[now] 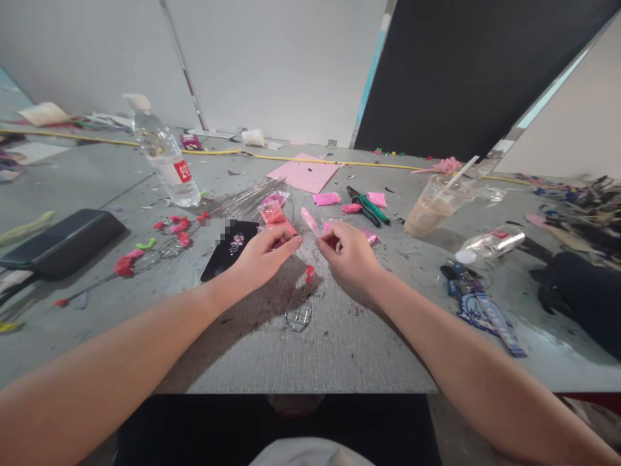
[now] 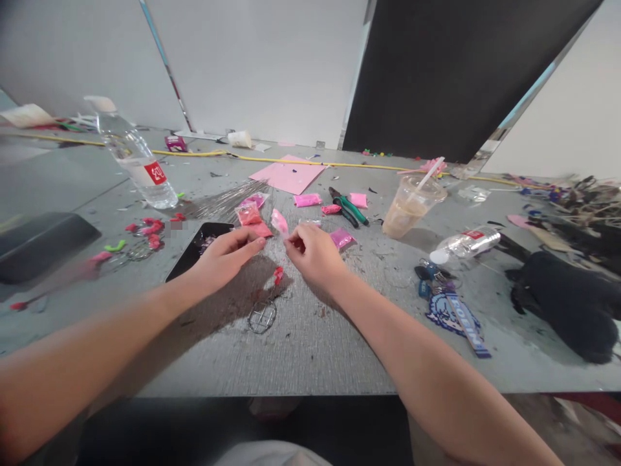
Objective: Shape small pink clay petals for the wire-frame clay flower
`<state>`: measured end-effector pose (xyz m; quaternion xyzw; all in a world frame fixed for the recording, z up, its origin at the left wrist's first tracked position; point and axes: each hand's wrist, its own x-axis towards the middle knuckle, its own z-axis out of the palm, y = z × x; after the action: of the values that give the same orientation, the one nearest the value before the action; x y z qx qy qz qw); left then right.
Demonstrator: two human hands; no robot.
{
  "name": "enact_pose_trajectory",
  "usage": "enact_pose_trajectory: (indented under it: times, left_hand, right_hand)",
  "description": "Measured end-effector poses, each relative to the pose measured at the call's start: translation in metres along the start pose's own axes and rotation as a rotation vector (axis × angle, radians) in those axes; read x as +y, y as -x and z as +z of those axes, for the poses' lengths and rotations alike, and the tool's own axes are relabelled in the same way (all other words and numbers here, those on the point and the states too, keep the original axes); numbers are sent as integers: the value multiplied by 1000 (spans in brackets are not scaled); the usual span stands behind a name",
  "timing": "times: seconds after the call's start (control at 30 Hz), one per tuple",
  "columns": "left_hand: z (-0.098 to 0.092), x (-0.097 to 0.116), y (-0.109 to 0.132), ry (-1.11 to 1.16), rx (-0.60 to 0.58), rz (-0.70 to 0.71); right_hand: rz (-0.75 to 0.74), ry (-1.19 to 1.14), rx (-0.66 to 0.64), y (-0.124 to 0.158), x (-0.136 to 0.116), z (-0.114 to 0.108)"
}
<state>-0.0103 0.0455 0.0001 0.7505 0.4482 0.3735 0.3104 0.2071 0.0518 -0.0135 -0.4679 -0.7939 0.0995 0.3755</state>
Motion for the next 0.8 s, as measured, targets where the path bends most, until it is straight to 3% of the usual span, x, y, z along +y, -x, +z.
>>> enact_pose_trajectory:
  times: [0.17,0.3,0.43,0.67,0.8]
  left_hand:
    - [4,-3,2,48,12,32]
    - [3,5,8,42,36,79]
    - [3,13,14,-23,75,173]
    - [4,5,13,9,-7,276]
    - [3,7,15,-16,-39,325]
  right_hand:
    - [-180,92,-79,8,-18,-1]
    - [-357,248,-12,16,-32,-1]
    - [-332,171,32,19,-36,0]
    - [-405,-53,-59,18,-31,-11]
    - [-425,-44,-55,21,-34,-15]
